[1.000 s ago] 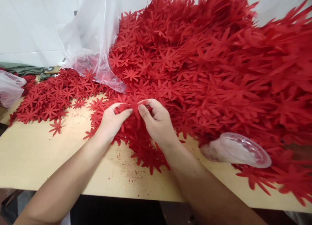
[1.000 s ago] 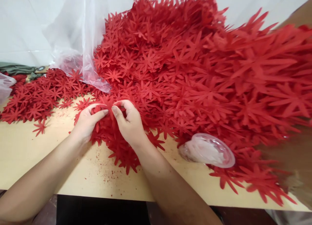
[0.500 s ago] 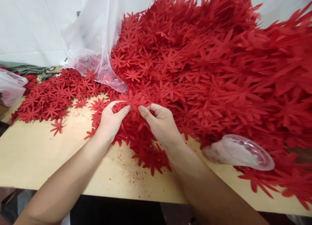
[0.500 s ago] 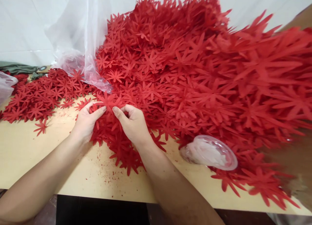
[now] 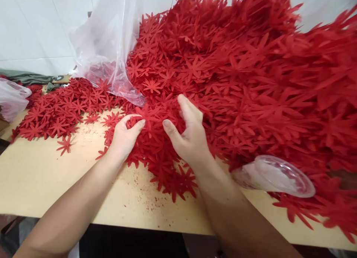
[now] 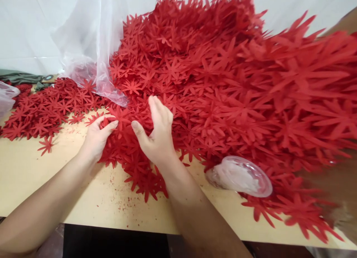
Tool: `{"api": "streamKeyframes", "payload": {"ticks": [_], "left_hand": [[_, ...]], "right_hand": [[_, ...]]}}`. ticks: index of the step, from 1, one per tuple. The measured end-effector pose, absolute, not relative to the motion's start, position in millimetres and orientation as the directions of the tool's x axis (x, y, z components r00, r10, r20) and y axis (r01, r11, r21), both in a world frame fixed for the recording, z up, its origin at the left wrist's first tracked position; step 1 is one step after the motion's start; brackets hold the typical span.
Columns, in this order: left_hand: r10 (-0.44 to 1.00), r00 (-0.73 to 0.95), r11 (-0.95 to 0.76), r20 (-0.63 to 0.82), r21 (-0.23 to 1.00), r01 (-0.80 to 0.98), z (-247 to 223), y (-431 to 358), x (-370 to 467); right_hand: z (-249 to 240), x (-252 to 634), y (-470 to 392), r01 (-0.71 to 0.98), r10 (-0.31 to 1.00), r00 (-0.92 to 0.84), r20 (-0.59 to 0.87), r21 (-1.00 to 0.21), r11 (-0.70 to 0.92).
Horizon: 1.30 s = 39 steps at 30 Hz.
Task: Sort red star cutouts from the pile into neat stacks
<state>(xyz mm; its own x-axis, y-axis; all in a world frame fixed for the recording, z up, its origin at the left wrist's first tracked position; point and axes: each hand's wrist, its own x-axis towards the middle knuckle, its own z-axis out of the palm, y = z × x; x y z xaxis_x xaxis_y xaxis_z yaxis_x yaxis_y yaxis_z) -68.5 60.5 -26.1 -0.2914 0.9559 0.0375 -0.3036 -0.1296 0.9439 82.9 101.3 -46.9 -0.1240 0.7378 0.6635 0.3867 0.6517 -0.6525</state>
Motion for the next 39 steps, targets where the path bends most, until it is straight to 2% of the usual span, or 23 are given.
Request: {"api": "streamKeyframes", "payload": {"ticks": [3, 8, 11, 14, 19, 23, 28, 31, 34, 39], "left_hand": [[0.964, -0.258, -0.132, 0.066, 0.960, -0.247, -25, 58, -64], [0.977, -0.184, -0.142, 0.108, 0.973, -0.181, -24, 53, -60], [0.985, -0.158, -0.101, 0.073, 0.978, -0.181, -26, 52, -59], [0.991, -0.115, -0.086, 0.073, 0.990, -0.110, -26, 51, -59], [0.991, -0.079, -0.110, 0.108, 0.994, -0.011, -23, 52, -62], [0.989, -0.125, -0.081, 0.076, 0.996, -0.031, -24, 53, -64], [0.995, -0.098, -0.018, 0.005, 0.990, -0.140, -24, 50, -59], [0.996, -0.086, -0.006, -0.013, 0.978, -0.210, -24, 50, -59], [0.987, -0.158, -0.039, 0.002, 0.972, -0.231, -24, 54, -62], [0.974, -0.227, -0.080, 0.022, 0.965, -0.251, -26, 57, -65]], "right_hand": [[-43, 77, 92, 0.295, 0.774, -0.205, 0.599, -0.716, 0.633], [-40, 69, 89, 0.078, 0.861, -0.264, 0.435, -0.880, 0.469], [-37, 69, 91, -0.065, 0.885, -0.236, 0.402, -0.915, 0.398], [-35, 72, 96, -0.133, 0.925, -0.130, 0.358, -0.931, 0.341], [-35, 79, 102, -0.110, 0.945, 0.016, 0.326, -0.939, 0.326], [-32, 80, 99, 0.008, 0.929, -0.031, 0.368, -0.930, 0.369], [-28, 77, 90, 0.121, 0.917, -0.095, 0.389, -0.909, 0.398], [-30, 73, 88, 0.047, 0.894, -0.174, 0.413, -0.903, 0.426], [-34, 69, 89, -0.043, 0.876, -0.231, 0.422, -0.904, 0.425], [-38, 69, 92, -0.111, 0.894, -0.219, 0.390, -0.921, 0.374]]}}
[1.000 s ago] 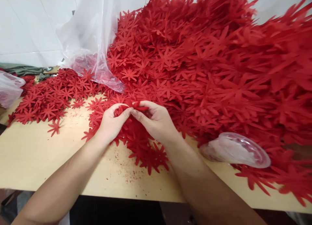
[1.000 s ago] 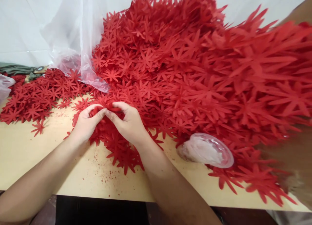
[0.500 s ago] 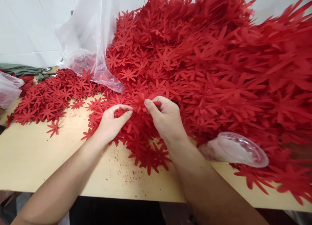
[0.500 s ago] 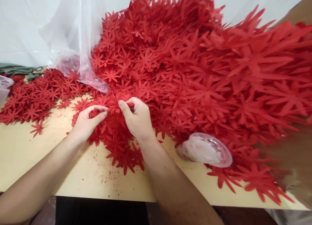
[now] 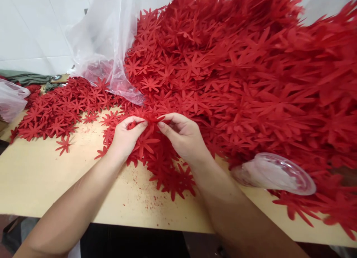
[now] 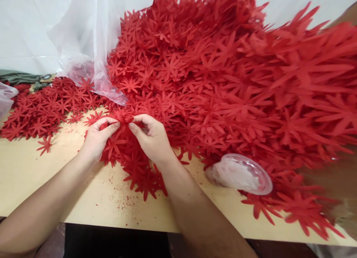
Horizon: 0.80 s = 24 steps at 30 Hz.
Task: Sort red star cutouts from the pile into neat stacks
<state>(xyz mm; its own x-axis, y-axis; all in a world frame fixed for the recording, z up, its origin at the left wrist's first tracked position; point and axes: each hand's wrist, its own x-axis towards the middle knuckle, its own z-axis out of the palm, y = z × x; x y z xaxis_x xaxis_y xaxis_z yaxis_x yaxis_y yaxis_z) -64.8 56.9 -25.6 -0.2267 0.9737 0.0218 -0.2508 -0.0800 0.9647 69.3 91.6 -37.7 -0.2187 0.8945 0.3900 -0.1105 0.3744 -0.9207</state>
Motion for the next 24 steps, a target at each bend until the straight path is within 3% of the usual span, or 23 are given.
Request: {"api": "streamKeyframes", "payload": {"ticks": [9, 16, 24], "left_hand": [[0.954, -0.300, -0.081, -0.020, 0.944, -0.321, -25.0, 55.8, -63.8], [0.970, -0.223, -0.012, -0.099, 0.894, -0.449, -24.6, 55.3, -63.0], [0.943, -0.308, -0.025, -0.128, 0.894, -0.448, -25.0, 59.6, -68.1]], "right_hand": [[-35.2, 73.3, 94.1, -0.108, 0.947, -0.103, 0.305, -0.950, 0.294], [-37.3, 65.4, 90.7, -0.163, 0.914, -0.259, 0.313, -0.947, 0.278], [-34.2, 73.4, 96.5, -0.129, 0.954, -0.090, 0.285, -0.953, 0.273]]}}
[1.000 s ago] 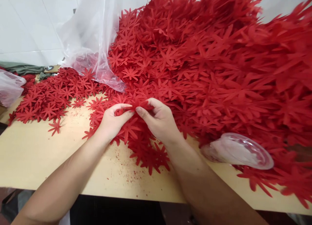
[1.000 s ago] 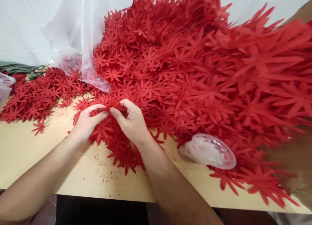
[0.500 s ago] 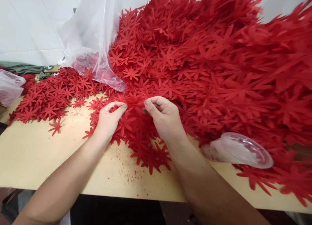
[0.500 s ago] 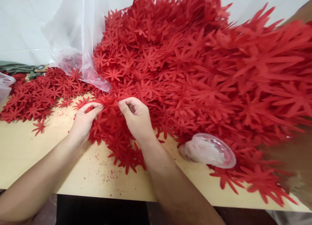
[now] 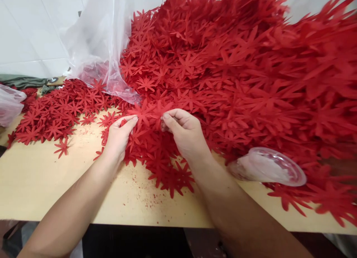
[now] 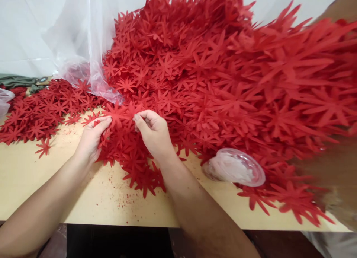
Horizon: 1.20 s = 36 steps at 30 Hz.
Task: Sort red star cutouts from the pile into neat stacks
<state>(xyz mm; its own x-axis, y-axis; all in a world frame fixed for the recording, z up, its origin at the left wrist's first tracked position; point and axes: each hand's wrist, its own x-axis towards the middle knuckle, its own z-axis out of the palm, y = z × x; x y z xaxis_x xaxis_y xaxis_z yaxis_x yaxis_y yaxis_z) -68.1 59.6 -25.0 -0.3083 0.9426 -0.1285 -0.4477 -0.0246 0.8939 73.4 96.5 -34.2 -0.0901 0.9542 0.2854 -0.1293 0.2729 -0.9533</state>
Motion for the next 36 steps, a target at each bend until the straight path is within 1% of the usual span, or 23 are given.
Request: {"api": "streamKeyframes", "payload": {"ticks": [3, 6, 11, 14, 19, 25, 28, 31, 34, 36], "left_hand": [[0.941, -0.315, -0.024, -0.123, 0.905, -0.424, -24, 59, -68], [0.940, -0.323, -0.037, -0.112, 0.907, -0.420, -23, 59, -68], [0.939, -0.328, -0.053, -0.100, 0.903, -0.426, -22, 60, -69], [0.942, -0.325, -0.050, -0.079, 0.928, -0.370, -22, 59, -69], [0.948, -0.315, -0.047, -0.053, 0.953, -0.300, -21, 56, -67], [0.947, -0.315, -0.054, -0.058, 0.941, -0.334, -25, 58, -69], [0.950, -0.307, -0.055, -0.058, 0.936, -0.347, -26, 59, -69], [0.957, -0.285, -0.048, -0.061, 0.932, -0.360, -26, 58, -67], [0.963, -0.263, -0.035, -0.063, 0.935, -0.354, -25, 56, -66], [0.966, -0.252, -0.032, -0.059, 0.939, -0.342, -25, 55, -66]], "right_hand": [[-35, 73, 98, -0.151, 0.955, -0.049, 0.292, -0.948, 0.281], [-37, 74, 99, -0.194, 0.963, -0.005, 0.268, -0.945, 0.262], [-39, 80, 106, -0.231, 0.976, -0.015, 0.217, -0.950, 0.208], [-39, 85, 111, -0.207, 0.971, -0.018, 0.238, -0.951, 0.229], [-40, 86, 114, -0.225, 0.962, -0.037, 0.269, -0.940, 0.255], [-39, 78, 105, -0.242, 0.979, -0.058, 0.196, -0.954, 0.177], [-37, 77, 102, -0.253, 0.982, -0.024, 0.188, -0.951, 0.176], [-37, 76, 101, -0.232, 0.978, 0.012, 0.208, -0.951, 0.205], [-39, 76, 101, -0.188, 0.974, 0.012, 0.225, -0.957, 0.223], [-39, 76, 101, -0.149, 0.965, 0.023, 0.261, -0.954, 0.261]]}}
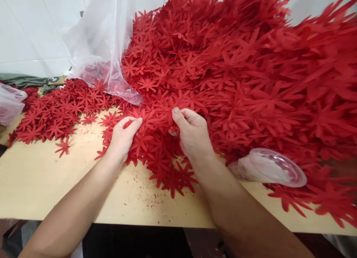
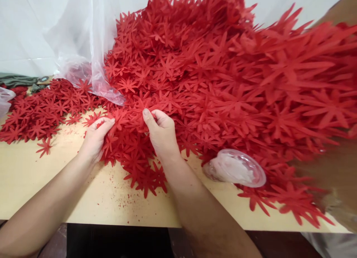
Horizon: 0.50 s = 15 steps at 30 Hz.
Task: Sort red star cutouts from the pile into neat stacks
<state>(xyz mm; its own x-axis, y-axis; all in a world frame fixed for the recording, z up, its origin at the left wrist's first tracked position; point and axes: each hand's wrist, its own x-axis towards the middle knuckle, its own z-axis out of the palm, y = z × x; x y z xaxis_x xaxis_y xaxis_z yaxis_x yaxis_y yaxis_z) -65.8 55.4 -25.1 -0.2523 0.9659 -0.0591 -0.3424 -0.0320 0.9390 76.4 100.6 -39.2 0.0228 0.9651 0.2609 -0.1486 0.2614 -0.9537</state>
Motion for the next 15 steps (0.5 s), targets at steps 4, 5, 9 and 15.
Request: {"api": "streamKeyframes", "payload": {"ticks": [4, 5, 9, 15], "left_hand": [[0.970, -0.241, -0.035, -0.040, 0.953, -0.301, -26.4, 55.4, -65.0], [0.970, -0.239, -0.039, -0.034, 0.954, -0.297, -26.6, 55.5, -64.6], [0.978, -0.207, -0.048, -0.020, 0.946, -0.319, -25.2, 55.0, -62.8], [0.976, -0.217, -0.053, -0.018, 0.947, -0.317, -25.0, 55.2, -63.2]], "right_hand": [[-40.2, 78.3, 101.7, -0.035, 0.926, 0.071, 0.371, -0.927, 0.374], [-41.0, 78.7, 102.6, -0.010, 0.918, 0.074, 0.391, -0.920, 0.392], [-46.3, 78.2, 107.1, -0.001, 0.889, 0.066, 0.453, -0.891, 0.454], [-49.0, 77.5, 107.3, 0.109, 0.844, 0.095, 0.528, -0.848, 0.518]]}}
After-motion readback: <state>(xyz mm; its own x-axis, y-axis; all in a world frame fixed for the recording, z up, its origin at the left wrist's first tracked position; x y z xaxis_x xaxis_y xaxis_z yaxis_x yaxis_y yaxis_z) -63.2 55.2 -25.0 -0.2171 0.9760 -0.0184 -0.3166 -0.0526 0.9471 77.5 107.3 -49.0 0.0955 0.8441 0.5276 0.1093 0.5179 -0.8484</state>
